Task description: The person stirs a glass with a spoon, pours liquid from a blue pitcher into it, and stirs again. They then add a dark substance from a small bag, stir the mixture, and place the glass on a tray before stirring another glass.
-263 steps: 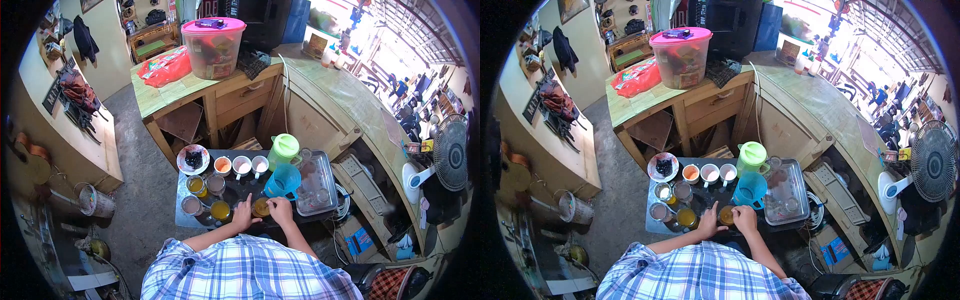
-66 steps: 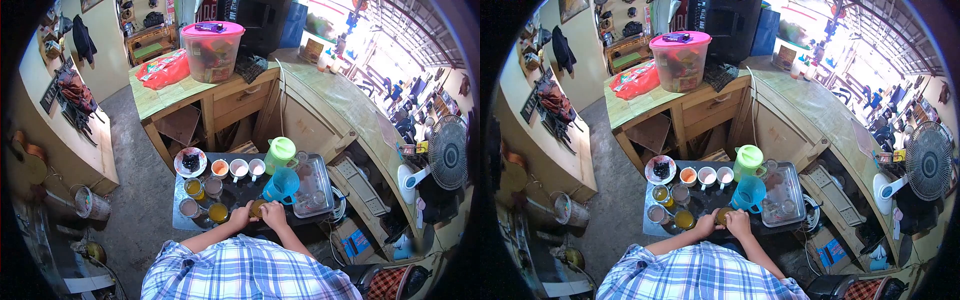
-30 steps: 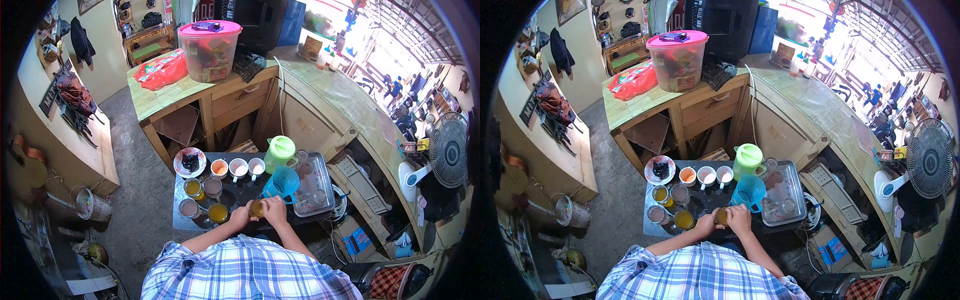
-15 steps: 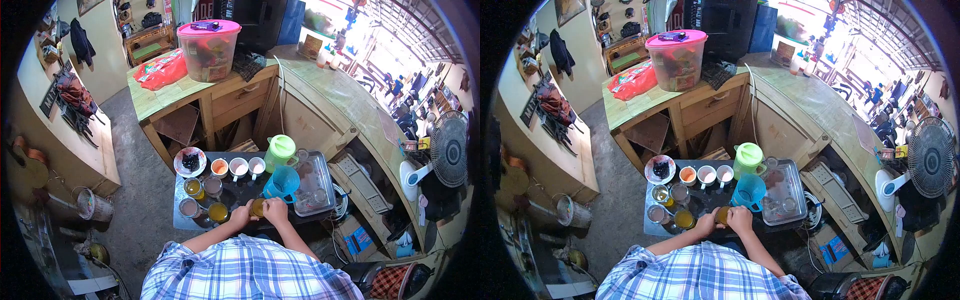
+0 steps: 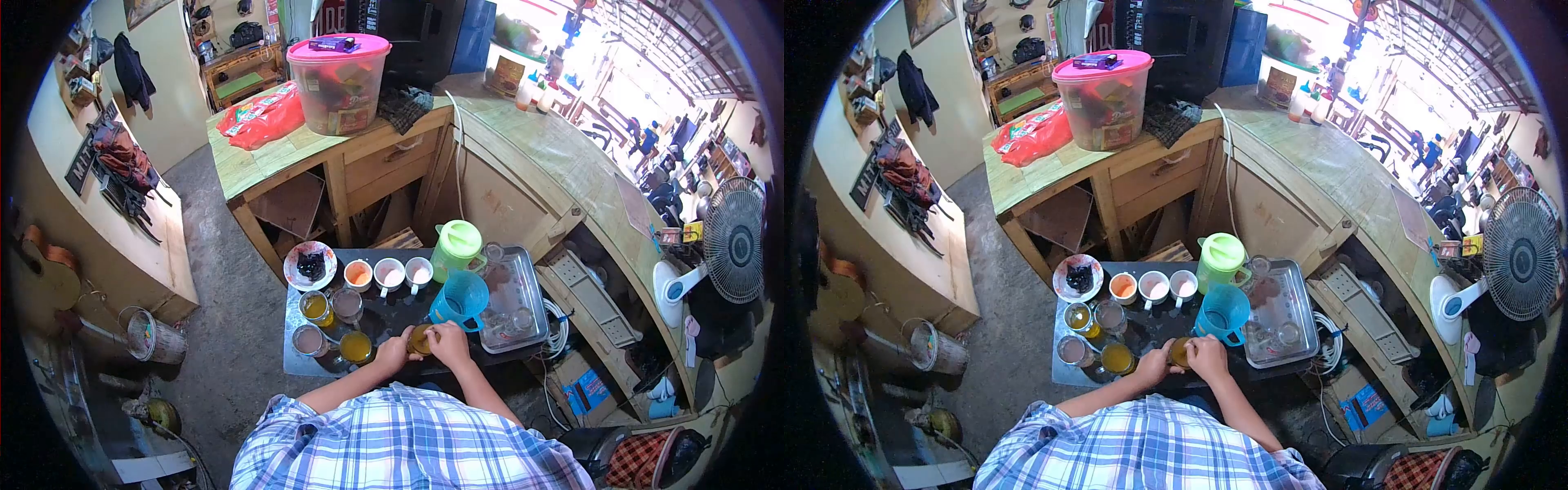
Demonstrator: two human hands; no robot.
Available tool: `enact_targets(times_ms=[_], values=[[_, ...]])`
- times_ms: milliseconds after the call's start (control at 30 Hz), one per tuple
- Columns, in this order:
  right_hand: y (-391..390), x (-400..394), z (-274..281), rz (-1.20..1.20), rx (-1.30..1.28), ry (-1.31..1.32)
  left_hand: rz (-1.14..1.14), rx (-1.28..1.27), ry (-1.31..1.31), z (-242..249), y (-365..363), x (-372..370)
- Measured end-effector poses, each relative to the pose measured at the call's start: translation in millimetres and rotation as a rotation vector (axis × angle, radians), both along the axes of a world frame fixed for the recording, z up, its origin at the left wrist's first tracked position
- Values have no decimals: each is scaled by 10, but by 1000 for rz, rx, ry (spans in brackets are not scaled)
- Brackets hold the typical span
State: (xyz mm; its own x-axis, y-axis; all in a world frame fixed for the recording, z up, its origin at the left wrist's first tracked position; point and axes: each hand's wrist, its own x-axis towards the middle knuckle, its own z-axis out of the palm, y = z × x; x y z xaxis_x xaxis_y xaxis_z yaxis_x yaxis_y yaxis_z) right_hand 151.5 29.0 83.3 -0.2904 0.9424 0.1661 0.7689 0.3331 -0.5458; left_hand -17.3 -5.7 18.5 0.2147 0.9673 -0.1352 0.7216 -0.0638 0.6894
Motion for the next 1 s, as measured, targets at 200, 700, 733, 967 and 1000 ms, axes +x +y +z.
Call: enact_targets(times_ms=[200, 700, 733, 967, 1000], values=[[12, 18, -1, 11, -12, -45, 5, -81, 33, 54, 15, 15], [-9, -3, 54, -29, 99, 17, 7, -53, 36, 56, 5, 15], [-7, 5, 39, -28, 99, 18, 9, -53, 36, 34, 6, 16], [-19, 12, 43, -39, 26, -62, 16, -31, 58, 64, 0, 18], [-25, 21, 31, -34, -22, -141, 17, -30, 49, 53, -4, 19]])
